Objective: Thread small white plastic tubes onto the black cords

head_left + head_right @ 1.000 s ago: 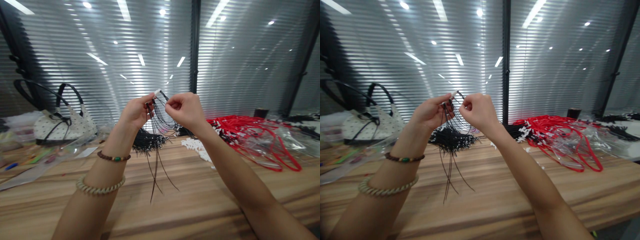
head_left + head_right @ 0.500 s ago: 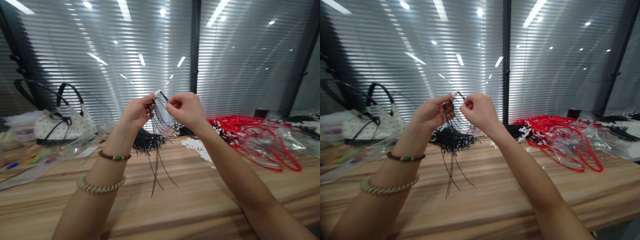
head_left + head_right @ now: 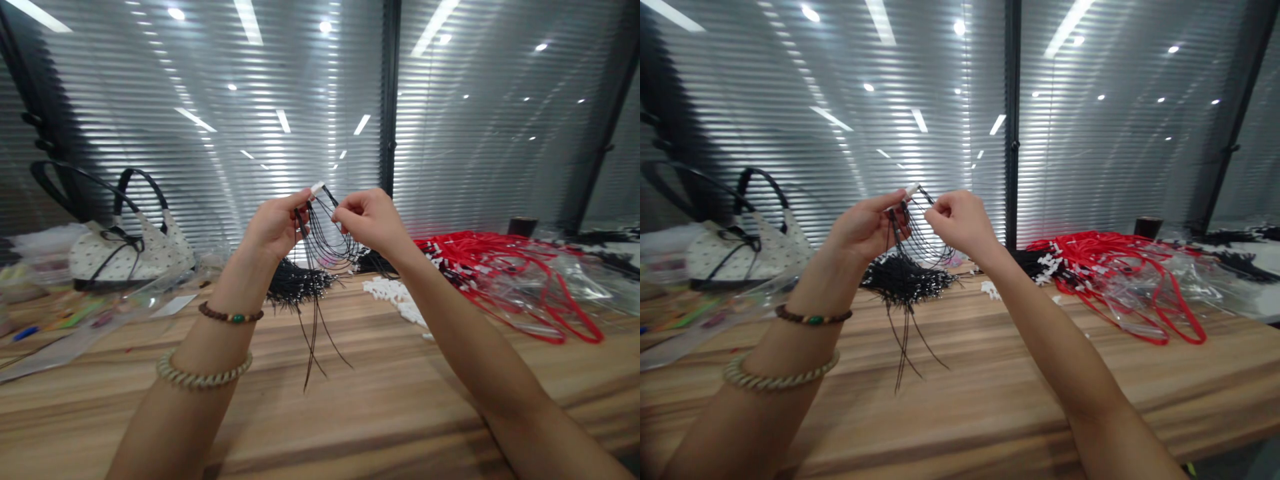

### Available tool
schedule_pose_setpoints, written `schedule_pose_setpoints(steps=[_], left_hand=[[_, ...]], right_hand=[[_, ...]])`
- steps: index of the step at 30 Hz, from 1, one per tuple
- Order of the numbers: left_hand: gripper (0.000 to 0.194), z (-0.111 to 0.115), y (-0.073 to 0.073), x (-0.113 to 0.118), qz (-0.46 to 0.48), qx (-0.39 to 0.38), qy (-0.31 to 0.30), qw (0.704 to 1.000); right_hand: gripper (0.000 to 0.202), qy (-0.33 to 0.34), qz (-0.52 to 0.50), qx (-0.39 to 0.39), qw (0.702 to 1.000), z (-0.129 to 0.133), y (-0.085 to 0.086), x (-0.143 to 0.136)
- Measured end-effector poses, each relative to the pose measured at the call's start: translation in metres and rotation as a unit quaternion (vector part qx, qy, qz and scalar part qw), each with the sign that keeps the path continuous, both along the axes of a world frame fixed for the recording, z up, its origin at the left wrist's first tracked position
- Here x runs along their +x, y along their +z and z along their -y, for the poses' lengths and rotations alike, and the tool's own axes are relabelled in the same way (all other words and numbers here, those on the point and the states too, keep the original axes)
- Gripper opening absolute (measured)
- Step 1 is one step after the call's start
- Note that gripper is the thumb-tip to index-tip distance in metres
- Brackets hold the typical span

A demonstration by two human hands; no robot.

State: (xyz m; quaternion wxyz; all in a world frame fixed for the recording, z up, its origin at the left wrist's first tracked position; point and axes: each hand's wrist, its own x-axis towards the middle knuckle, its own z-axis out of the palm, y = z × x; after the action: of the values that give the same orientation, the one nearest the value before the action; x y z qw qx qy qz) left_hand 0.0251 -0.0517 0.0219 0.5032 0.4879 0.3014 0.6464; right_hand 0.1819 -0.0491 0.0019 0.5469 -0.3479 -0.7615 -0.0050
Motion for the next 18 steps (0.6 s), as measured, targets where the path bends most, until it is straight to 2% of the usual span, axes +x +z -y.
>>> schedule_pose_setpoints(steps=[9, 14, 18], left_hand=[[0.020, -0.0020, -0.0007, -0.0004, 0.005, 0.009, 0.003, 1.000], [0.018, -0.0039, -0.0015, -0.0012, -0.001, 0.011, 0.000, 1.000], [0.019, -0.0029, -0.0013, -0.0004, 0.008, 0.012, 0.004, 1.000]], right_hand=[[0.021, 0.005, -0.004, 0.002, 1.000, -0.0036, -0.0013, 0.0001], [0.022, 0.031, -0.028, -0.037, 0.998, -0.0063, -0.0021, 0.0018], [0.021, 0.038, -0.036, -0.033, 0.998, -0.0083, -0.0024, 0.0025]])
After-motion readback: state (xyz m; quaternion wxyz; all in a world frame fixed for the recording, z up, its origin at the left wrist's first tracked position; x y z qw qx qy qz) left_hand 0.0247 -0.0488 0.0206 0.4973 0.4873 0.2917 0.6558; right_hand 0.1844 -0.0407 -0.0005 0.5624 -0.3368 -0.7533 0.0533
